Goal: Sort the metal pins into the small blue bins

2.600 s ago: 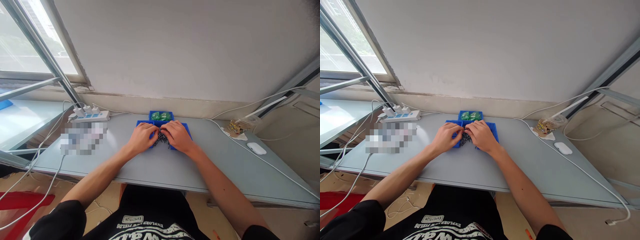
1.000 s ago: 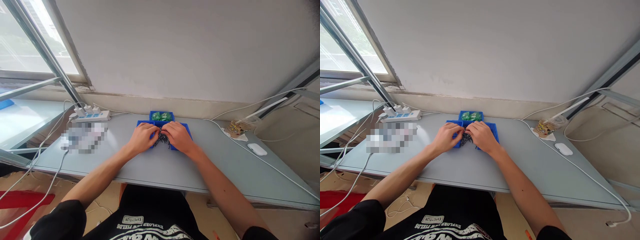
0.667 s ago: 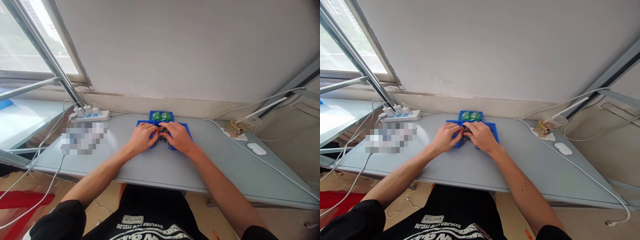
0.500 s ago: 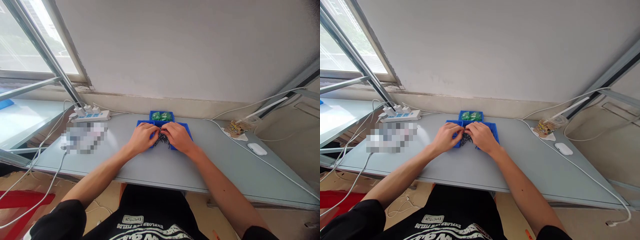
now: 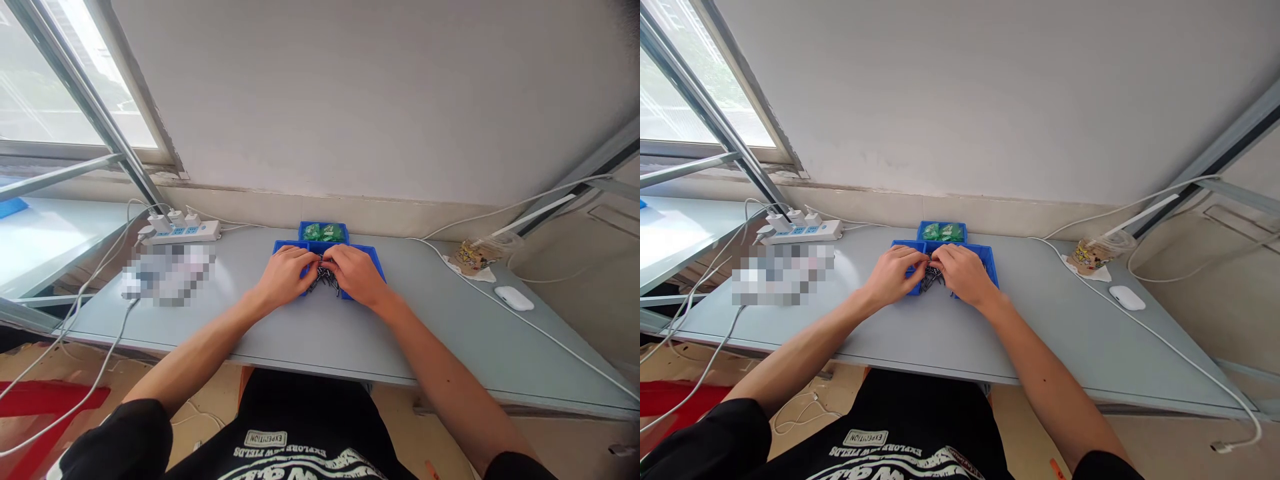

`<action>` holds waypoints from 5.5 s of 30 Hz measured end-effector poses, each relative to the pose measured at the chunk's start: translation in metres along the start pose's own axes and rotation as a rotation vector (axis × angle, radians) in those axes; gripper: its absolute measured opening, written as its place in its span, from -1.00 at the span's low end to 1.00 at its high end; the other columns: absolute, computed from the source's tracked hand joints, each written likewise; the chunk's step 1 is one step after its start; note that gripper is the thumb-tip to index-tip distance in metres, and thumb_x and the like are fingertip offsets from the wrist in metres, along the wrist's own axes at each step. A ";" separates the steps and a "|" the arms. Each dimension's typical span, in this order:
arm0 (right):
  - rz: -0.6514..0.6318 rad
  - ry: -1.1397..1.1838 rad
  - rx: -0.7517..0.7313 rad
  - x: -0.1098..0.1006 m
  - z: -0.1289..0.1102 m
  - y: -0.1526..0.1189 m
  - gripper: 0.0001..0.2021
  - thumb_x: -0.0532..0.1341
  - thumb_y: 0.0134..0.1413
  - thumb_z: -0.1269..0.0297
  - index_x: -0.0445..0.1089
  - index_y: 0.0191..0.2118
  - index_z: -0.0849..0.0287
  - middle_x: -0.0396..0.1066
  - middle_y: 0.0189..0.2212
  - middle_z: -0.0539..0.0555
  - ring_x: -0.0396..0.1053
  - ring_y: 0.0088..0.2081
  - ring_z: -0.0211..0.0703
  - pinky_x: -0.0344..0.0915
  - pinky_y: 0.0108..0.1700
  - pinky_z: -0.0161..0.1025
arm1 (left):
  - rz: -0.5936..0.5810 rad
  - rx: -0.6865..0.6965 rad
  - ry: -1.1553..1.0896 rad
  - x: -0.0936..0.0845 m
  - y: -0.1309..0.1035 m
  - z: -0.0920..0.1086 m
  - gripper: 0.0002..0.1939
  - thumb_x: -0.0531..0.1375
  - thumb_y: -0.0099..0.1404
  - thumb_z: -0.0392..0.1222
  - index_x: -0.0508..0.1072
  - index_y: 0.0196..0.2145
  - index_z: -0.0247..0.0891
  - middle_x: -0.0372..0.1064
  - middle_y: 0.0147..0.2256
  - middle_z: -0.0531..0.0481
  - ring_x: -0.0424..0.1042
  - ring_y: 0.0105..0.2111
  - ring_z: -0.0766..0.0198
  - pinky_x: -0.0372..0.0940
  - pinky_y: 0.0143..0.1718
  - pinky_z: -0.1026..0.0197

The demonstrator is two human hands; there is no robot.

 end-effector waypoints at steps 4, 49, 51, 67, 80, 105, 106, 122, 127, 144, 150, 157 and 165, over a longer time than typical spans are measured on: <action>0.009 0.027 0.015 0.001 0.002 0.000 -0.89 0.09 0.46 0.24 0.33 -0.09 0.10 0.52 -0.22 0.12 0.45 -0.22 -0.03 0.31 -0.18 -0.13 | 0.000 0.002 -0.001 0.000 0.000 -0.001 -0.77 0.08 0.48 -0.21 0.55 -0.21 -0.18 0.54 -0.33 0.00 0.51 -0.25 0.19 0.30 -0.04 0.10; -0.506 -0.259 -0.128 0.058 -0.016 -0.016 -0.86 0.24 0.26 0.45 0.56 -0.20 0.15 0.56 -0.25 0.09 0.34 -0.08 0.00 -0.06 0.16 0.04 | -0.119 -0.260 0.341 0.004 -0.001 -0.056 -0.68 0.09 0.48 -0.18 0.53 0.08 -0.17 0.55 -0.04 -0.13 0.47 -0.01 -0.06 0.29 0.08 -0.11; -0.527 -0.250 -0.123 0.059 -0.016 -0.017 -0.85 0.23 0.26 0.45 0.56 -0.20 0.14 0.56 -0.26 0.09 0.35 -0.09 -0.01 -0.05 0.15 0.02 | -0.092 -0.236 0.309 0.001 0.000 -0.051 -0.67 0.09 0.49 -0.18 0.51 0.11 -0.16 0.54 -0.02 -0.12 0.46 0.01 -0.04 0.30 0.08 -0.10; -0.523 -0.236 -0.079 0.061 -0.012 -0.019 -0.78 0.14 0.32 0.50 0.55 -0.20 0.15 0.53 -0.07 0.19 0.28 0.14 0.06 0.06 0.03 -0.07 | -0.083 0.120 0.022 0.009 -0.002 0.002 -0.71 0.07 0.51 -0.25 0.52 0.07 -0.18 0.51 0.00 -0.09 0.45 0.00 0.13 0.33 0.10 0.05; -0.583 -0.247 -0.075 0.060 -0.014 -0.018 -0.82 0.19 0.26 0.52 0.53 -0.25 0.16 0.52 -0.24 0.13 0.32 -0.10 -0.03 0.05 -0.03 -0.10 | -0.221 -0.184 0.277 0.013 0.000 -0.053 -0.61 0.02 0.34 -0.40 0.63 -0.19 -0.16 0.59 -0.15 -0.08 0.52 -0.13 0.05 0.28 0.13 -0.08; -0.331 -0.227 0.097 0.031 -0.008 -0.002 -0.76 0.06 0.33 0.59 0.43 -0.14 0.21 0.53 -0.22 0.14 0.40 -0.18 -0.07 0.07 -0.13 -0.16 | -0.049 -0.056 0.130 -0.002 0.004 -0.021 -0.65 -0.03 0.56 -0.15 0.50 0.08 -0.16 0.58 -0.14 -0.07 0.49 -0.12 0.12 0.24 0.18 0.00; -0.284 -0.221 0.107 0.026 -0.007 -0.001 -0.77 0.03 0.38 0.54 0.43 -0.13 0.21 0.54 -0.21 0.15 0.41 -0.18 -0.06 0.09 -0.13 -0.15 | -0.055 -0.021 0.093 -0.001 0.004 -0.015 -0.66 -0.02 0.56 -0.13 0.50 0.07 -0.16 0.57 -0.13 -0.07 0.49 -0.10 0.12 0.25 0.17 0.01; 0.038 -0.070 0.108 0.008 -0.008 -0.002 -0.76 -0.01 0.51 0.25 0.39 -0.04 0.15 0.56 -0.24 0.12 0.44 -0.25 -0.08 0.25 -0.13 -0.18 | -0.094 0.036 0.005 0.006 0.000 -0.008 -0.75 0.06 0.54 -0.09 0.52 -0.13 -0.17 0.55 -0.22 -0.05 0.49 -0.15 0.14 0.28 0.10 0.03; 0.011 -0.073 0.098 0.009 -0.011 -0.002 -0.73 -0.04 0.52 0.25 0.37 0.06 0.15 0.59 -0.21 0.11 0.45 -0.28 -0.09 0.25 -0.15 -0.19 | -0.078 0.062 -0.003 0.006 0.000 -0.006 -0.79 0.10 0.50 -0.11 0.49 -0.22 -0.19 0.54 -0.24 -0.03 0.48 -0.18 0.16 0.29 0.09 0.05; 0.013 -0.061 0.083 0.002 -0.014 0.001 -0.72 0.00 0.52 0.20 0.40 0.00 0.19 0.56 -0.19 0.15 0.48 -0.16 -0.04 0.29 -0.09 -0.15 | 0.049 -0.005 -0.055 -0.003 -0.001 -0.008 -0.87 0.12 0.46 -0.21 0.48 -0.16 -0.17 0.54 -0.20 -0.03 0.49 -0.12 0.17 0.33 0.03 0.10; 0.084 -0.050 0.027 0.002 -0.013 0.000 -0.76 0.02 0.51 0.25 0.42 -0.07 0.16 0.56 -0.25 0.11 0.47 -0.23 -0.06 0.29 -0.18 -0.14 | 0.081 0.050 -0.073 -0.002 -0.002 -0.008 -0.92 0.15 0.49 -0.21 0.45 -0.19 -0.17 0.53 -0.25 0.01 0.49 -0.17 0.19 0.31 -0.02 0.13; 0.117 -0.015 0.018 -0.001 -0.014 -0.001 -0.84 0.10 0.47 0.25 0.40 -0.12 0.15 0.55 -0.27 0.10 0.48 -0.26 -0.08 0.28 -0.21 -0.16 | 0.116 0.018 -0.051 -0.004 -0.002 -0.011 -0.87 0.18 0.49 -0.16 0.48 -0.24 -0.17 0.55 -0.28 0.03 0.50 -0.23 0.19 0.29 -0.07 0.12; 0.169 -0.049 0.055 -0.005 -0.010 -0.001 -0.81 0.02 0.50 0.27 0.37 -0.12 0.11 0.55 -0.30 0.09 0.47 -0.29 -0.10 0.28 -0.23 -0.18 | 0.131 0.006 -0.057 -0.007 0.001 -0.010 -0.75 0.12 0.54 -0.04 0.52 -0.21 -0.18 0.55 -0.33 0.03 0.51 -0.27 0.22 0.29 0.01 0.11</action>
Point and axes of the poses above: each hand's wrist, its own y-axis towards the middle knuckle, its own x-axis out of the palm, z = x × y, the point moved 7 cm from there along y, towards the middle knuckle
